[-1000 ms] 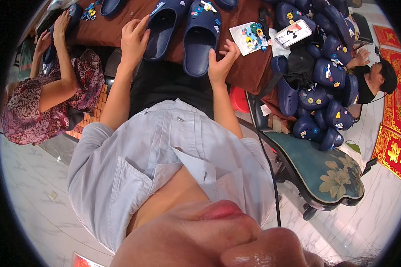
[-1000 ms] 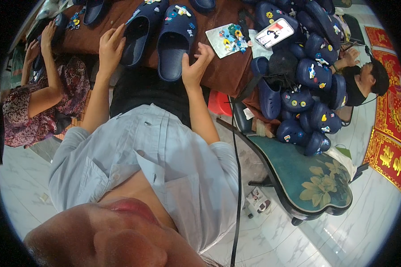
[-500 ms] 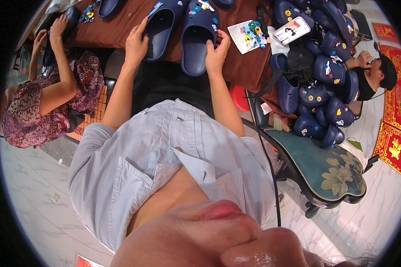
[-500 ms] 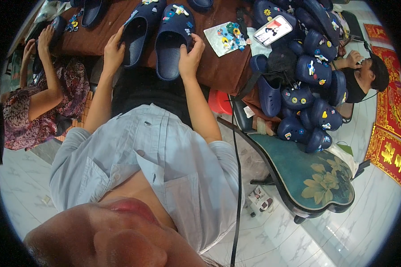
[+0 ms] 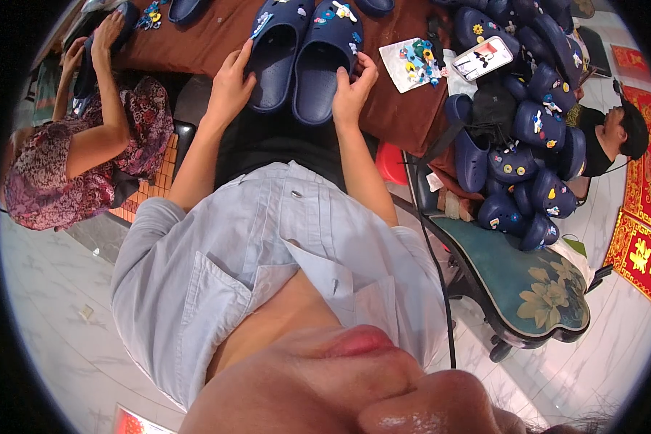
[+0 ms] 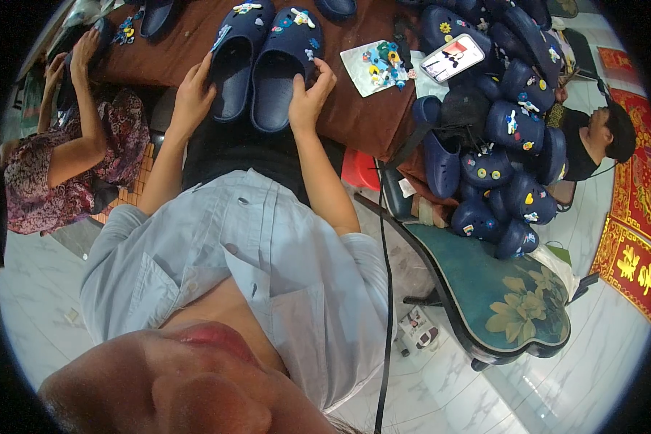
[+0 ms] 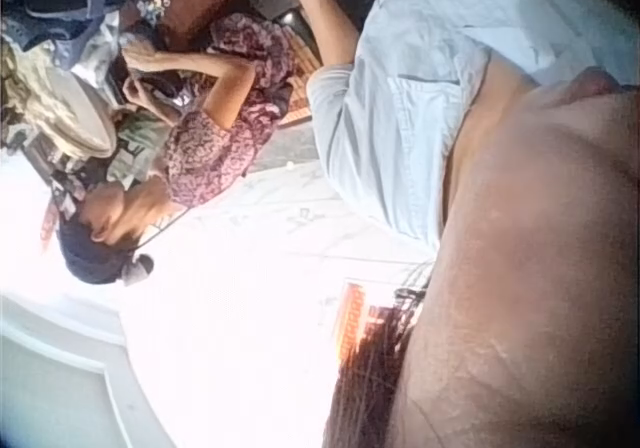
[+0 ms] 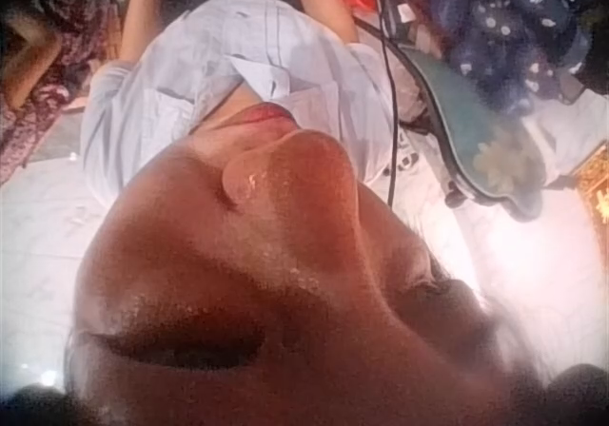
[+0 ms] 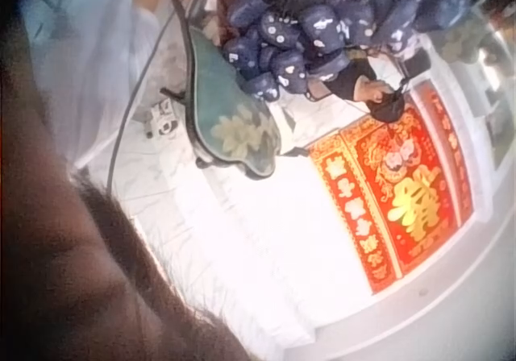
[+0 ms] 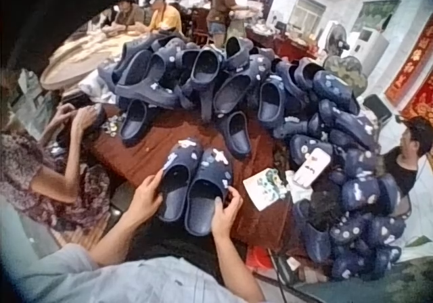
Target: Applying decorative charms and pins to foam clog shoes.
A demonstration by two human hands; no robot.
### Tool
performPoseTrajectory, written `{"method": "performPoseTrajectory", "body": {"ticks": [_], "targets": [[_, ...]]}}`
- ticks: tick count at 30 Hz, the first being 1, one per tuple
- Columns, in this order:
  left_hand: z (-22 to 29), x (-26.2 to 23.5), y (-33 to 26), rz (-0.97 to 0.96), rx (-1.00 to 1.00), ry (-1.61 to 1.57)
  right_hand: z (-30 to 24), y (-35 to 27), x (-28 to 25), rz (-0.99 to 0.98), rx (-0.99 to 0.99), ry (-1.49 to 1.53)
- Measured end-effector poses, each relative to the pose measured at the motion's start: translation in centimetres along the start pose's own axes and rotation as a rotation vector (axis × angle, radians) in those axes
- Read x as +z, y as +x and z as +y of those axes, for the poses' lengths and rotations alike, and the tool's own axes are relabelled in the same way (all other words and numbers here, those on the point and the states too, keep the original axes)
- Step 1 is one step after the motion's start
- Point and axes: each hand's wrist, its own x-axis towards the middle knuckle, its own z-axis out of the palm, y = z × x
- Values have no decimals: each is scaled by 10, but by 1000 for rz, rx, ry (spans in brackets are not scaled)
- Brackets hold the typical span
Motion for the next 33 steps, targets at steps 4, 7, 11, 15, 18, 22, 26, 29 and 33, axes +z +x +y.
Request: {"method": "performPoseTrajectory", "body": {"ticks": [4,7,11,15,18,22,26,29,33], "targets": [[21,-11,0,128,60,95,-5,0,-1,-13,16,-24],[35,-18,4,235,181,99,-4,1,-2,-12,23,4],[53,-12,8,102,238,15,-1,0,-4,-21,21,26],[57,8,9,-40,231,87,-4,-1,-7,-29,24,48],[52,23,18,-90,275,187,-1,-3,-11,-56,5,47],[58,33,35,-86,314,336,-4,-6,-20,-61,-22,12],[61,49,47,-167,275,363,-7,-6,-35,-5,-80,-48],[60,56,51,-172,253,376,-4,-4,-47,28,-128,-101],[58,59,52,-145,243,320,3,-3,-54,70,-117,-154]]}}
